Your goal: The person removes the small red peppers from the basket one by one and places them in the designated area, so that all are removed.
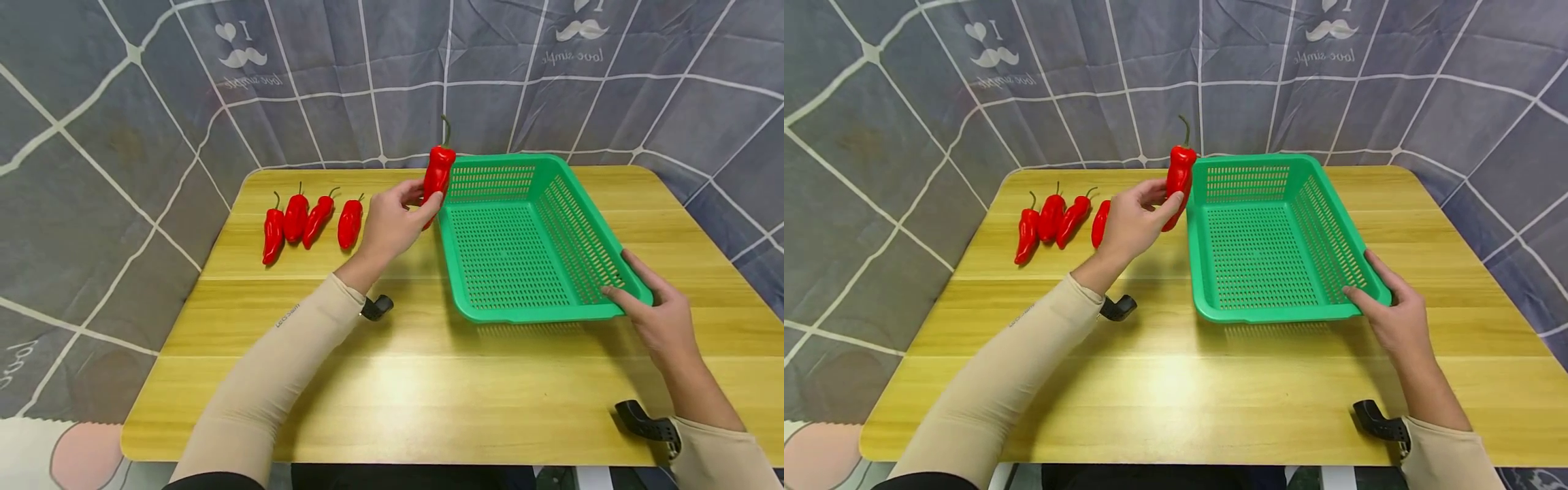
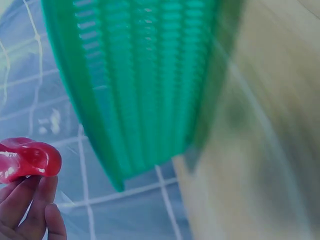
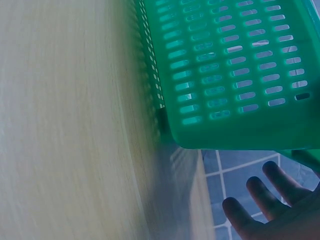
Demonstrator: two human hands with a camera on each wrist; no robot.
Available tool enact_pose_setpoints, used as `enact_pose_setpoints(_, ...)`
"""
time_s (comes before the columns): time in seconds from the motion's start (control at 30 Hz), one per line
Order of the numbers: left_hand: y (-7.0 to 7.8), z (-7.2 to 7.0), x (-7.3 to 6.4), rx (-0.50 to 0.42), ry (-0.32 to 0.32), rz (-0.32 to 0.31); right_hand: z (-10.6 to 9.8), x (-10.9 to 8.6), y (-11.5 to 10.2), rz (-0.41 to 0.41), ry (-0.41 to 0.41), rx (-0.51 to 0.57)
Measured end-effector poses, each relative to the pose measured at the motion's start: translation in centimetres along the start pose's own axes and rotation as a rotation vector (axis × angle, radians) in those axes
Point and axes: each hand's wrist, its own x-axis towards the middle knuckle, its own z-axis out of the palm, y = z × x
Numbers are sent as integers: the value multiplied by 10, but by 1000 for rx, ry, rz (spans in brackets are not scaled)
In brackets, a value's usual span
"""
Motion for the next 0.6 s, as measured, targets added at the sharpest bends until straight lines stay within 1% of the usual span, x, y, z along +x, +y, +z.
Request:
enact_pose_setpoints(0.1,-17,-4,-3,13,21,-67,-1,-1,0,17,-12,18)
enact_pose_setpoints(0.23,-44,-7,-6,75,54,-143,0,-1,0,20,-18,13)
enact_pose_setpoints(0.37,-67,-11,-6,155,79,-186,0,-1,0,5,-13,-13)
enact_pose_setpoints(0.47,-78,-14,-4,214,88,-210,-1,-1,1,2,-12,-19)
enact_pose_setpoints(0.6,-84,-19,-1,305,71,-260,0,-1,1,-7,6,-15)
